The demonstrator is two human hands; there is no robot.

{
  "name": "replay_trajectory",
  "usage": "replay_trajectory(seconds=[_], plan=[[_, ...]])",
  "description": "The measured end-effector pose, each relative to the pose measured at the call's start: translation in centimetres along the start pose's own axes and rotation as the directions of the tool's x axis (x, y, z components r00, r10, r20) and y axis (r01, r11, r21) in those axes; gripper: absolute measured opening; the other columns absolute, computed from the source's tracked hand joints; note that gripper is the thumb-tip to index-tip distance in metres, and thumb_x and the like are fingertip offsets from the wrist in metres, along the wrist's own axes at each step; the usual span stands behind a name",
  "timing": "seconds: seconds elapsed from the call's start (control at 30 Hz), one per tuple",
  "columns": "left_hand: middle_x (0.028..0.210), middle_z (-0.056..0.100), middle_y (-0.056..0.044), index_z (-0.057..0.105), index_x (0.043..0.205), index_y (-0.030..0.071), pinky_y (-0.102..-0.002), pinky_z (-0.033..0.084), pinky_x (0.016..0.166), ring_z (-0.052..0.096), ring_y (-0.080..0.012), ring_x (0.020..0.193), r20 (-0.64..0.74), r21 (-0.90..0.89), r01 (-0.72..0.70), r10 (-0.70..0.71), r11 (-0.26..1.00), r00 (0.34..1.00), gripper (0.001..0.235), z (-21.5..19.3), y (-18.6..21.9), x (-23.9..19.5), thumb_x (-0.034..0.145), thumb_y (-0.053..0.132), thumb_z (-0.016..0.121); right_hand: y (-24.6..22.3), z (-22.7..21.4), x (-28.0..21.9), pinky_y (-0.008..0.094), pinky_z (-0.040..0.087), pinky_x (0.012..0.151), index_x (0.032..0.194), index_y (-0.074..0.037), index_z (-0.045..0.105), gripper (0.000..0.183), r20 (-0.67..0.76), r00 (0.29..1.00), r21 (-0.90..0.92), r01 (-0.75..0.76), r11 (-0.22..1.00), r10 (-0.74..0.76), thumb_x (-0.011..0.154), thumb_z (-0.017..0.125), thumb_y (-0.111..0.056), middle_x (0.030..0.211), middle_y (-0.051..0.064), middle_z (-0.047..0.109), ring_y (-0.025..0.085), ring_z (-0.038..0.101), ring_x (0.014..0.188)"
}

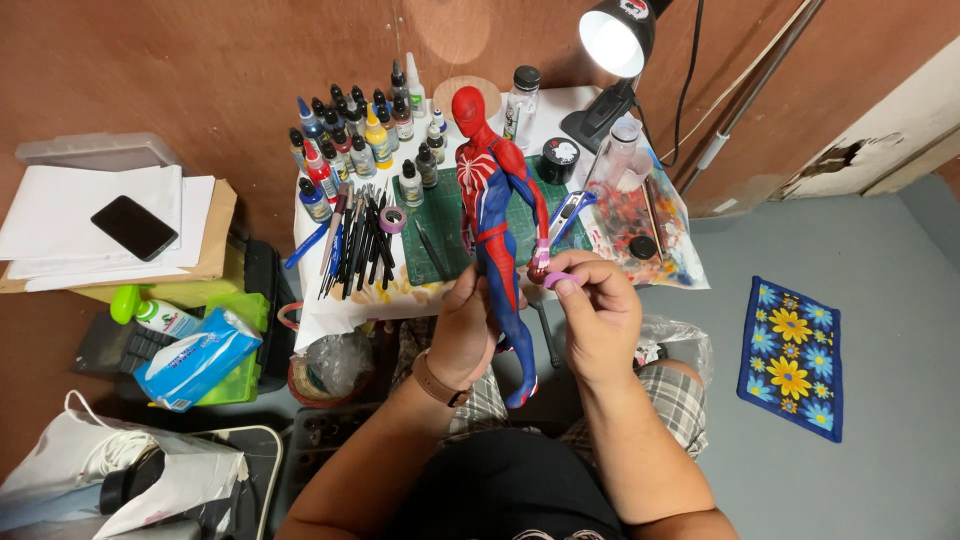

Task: Customizing a Spider-Man action figure by applying small pink masking tape strips to its joints and trimming them with a hobby knife

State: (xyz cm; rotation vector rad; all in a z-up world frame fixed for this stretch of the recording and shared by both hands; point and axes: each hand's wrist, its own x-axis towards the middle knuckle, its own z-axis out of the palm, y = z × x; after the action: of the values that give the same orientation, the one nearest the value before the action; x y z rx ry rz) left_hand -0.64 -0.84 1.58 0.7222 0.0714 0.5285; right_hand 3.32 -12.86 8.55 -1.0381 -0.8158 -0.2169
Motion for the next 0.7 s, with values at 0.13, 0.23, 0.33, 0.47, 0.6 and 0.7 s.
replay_trajectory(seconds=[0.13,0.23,0.33,0.47,0.6,0.7], plan=[[0.098,0.065,-0.019,0.058,0.121,0.003,-0.040,0.059,0.075,0.065,-0.0274,0.079,-0.004,0.016,0.013,-0.013,1.000,1.000,0.023,-1.1,-1.5,0.3,0.109,0.015,0.043,0.2,-0.1,0.0,0.030,0.047,0.079,0.086,-0.003,0.054,0.017,-0.002,1.000,-0.039,0.029,0.999,-0.029,0.095,0.067,0.003,0.098,0.020,0.067,0.019,0.058,0.088],[0.095,0.066,-0.021,0.058,0.120,0.002,-0.040,0.060,0.075,0.066,-0.0290,0.078,-0.017,0.016,0.017,-0.017,1.000,1.000,0.023,0.1,-0.5,-0.4,0.109,0.014,0.043,0.3,-0.3,0.0,0.032,0.048,0.079,0.085,-0.002,0.055,0.018,0.009,0.998,-0.078,0.066,0.995,-0.066,0.093,0.069,0.005,0.097,0.021,0.066,0.022,0.059,0.087],[0.092,0.066,-0.021,0.059,0.122,0.003,-0.038,0.059,0.067,0.069,-0.0301,0.079,-0.001,0.049,0.044,-0.044,0.998,0.999,0.025,0.7,0.3,-0.8,0.109,0.018,0.043,0.4,-0.7,0.1,0.033,0.049,0.080,0.085,-0.001,0.056,0.018,0.021,0.996,-0.126,0.086,0.988,-0.084,0.092,0.071,0.006,0.097,0.021,0.067,0.024,0.060,0.088],[0.092,0.067,-0.020,0.058,0.123,0.004,-0.037,0.059,0.068,0.069,-0.0297,0.080,0.007,0.044,0.035,-0.035,0.998,0.999,0.024,0.2,-0.4,-0.7,0.110,0.018,0.044,0.5,-1.1,0.2,0.034,0.049,0.081,0.085,0.000,0.057,0.017,0.050,0.995,-0.135,0.094,0.986,-0.088,0.092,0.071,0.005,0.096,0.021,0.066,0.023,0.060,0.087],[0.092,0.067,-0.020,0.058,0.124,0.004,-0.037,0.058,0.068,0.069,-0.0291,0.081,0.013,0.046,0.041,-0.041,0.998,0.999,0.025,0.3,-0.3,-0.8,0.110,0.020,0.044,0.6,-1.4,0.4,0.035,0.049,0.081,0.084,0.000,0.058,0.017,0.068,0.993,-0.131,0.104,0.986,-0.096,0.091,0.073,0.005,0.094,0.021,0.066,0.024,0.061,0.087],[0.091,0.067,-0.020,0.059,0.124,0.005,-0.038,0.060,0.074,0.069,-0.0287,0.081,-0.012,0.050,0.047,-0.047,0.998,0.999,0.025,0.2,-0.4,-0.9,0.109,0.018,0.045,0.6,-1.4,0.4,0.036,0.050,0.080,0.084,0.001,0.058,0.016,0.069,0.993,-0.127,0.101,0.987,-0.093,0.091,0.073,0.005,0.094,0.021,0.066,0.025,0.061,0.086]])
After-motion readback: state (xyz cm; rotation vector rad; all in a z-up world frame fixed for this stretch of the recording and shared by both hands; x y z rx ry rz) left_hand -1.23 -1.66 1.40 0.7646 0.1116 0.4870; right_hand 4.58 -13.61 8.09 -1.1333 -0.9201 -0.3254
